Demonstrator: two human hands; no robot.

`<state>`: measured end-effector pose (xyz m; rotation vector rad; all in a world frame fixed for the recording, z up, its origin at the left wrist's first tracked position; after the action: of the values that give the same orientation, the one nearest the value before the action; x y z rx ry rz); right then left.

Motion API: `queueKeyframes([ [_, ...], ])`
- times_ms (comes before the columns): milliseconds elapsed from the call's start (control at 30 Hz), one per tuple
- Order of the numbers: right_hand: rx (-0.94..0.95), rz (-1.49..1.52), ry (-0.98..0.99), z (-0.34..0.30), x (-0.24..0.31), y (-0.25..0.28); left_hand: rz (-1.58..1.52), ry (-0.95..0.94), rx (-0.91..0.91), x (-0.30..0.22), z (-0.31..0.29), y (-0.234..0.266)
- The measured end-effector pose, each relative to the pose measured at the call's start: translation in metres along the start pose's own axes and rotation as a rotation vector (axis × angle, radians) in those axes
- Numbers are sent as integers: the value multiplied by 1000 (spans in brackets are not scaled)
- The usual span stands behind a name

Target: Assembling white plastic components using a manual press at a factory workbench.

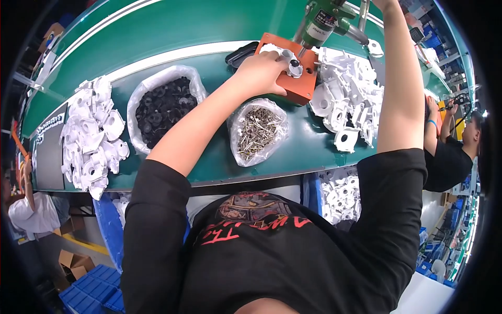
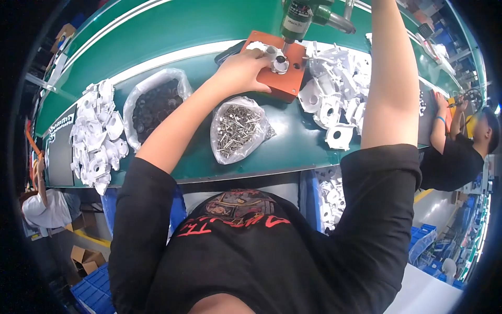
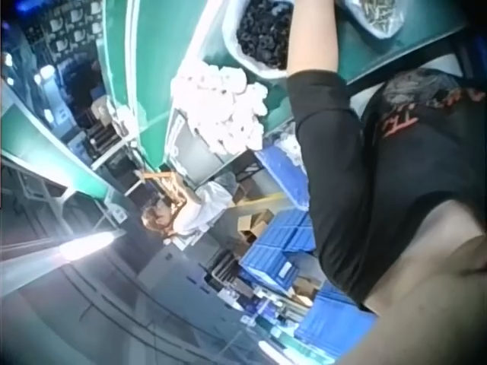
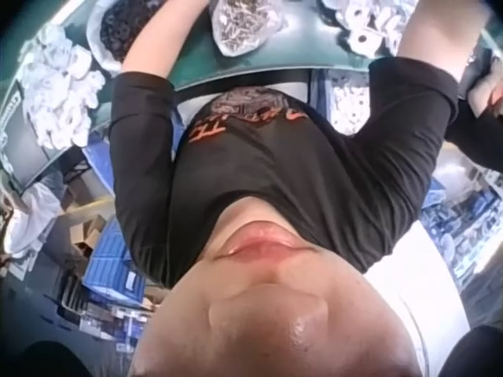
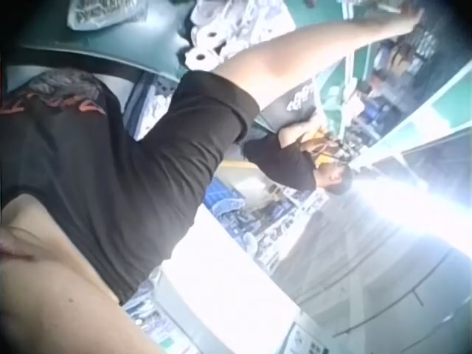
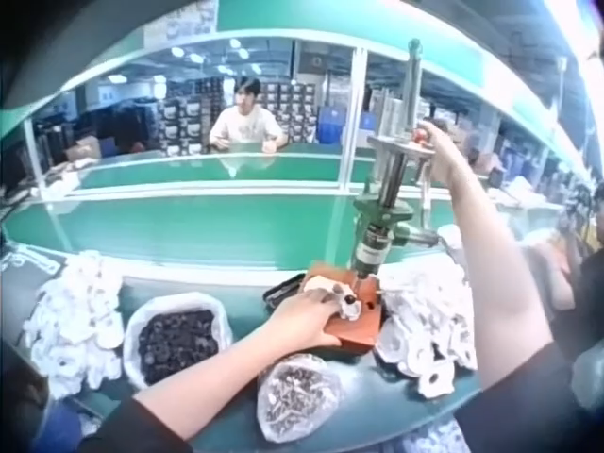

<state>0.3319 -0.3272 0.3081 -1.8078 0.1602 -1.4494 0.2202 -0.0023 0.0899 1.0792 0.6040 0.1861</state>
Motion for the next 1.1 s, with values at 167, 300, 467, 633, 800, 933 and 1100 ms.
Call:
queueKeyframes([
  [167,-409,-872,474,-2,13,-2,19,10,54,-6,3,4],
  [300,-459,-1050,419,-2,-8,-50,49,4,37,-10,2,-1],
  [467,728,-1765,-168,-143,-158,-177,72,-32,1,-9,-1,3],
  [633,293,-2245,-81,-134,-266,-191,84,-69,4,-5,0,5],
  [800,174,-1435,218,-134,-180,-195,-169,87,65,-2,20,19],
  [933,-588,-808,987,-108,-111,-163,-90,184,-68,16,38,9],
  [1100,-87,-71,77,-65,-87,-67,23,117,95,20,48,6],
])
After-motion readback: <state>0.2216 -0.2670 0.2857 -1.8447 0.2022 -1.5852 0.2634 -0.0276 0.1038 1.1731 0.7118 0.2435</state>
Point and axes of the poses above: each hand's wrist, its own z-axis towards the middle knuckle, its own y-axis out of the back of the hand, x = y × z, the point moved 2 cm from there along z, towards the middle knuckle, and after that the axes turned 8 degrees about -z, right-handed, at the moved point
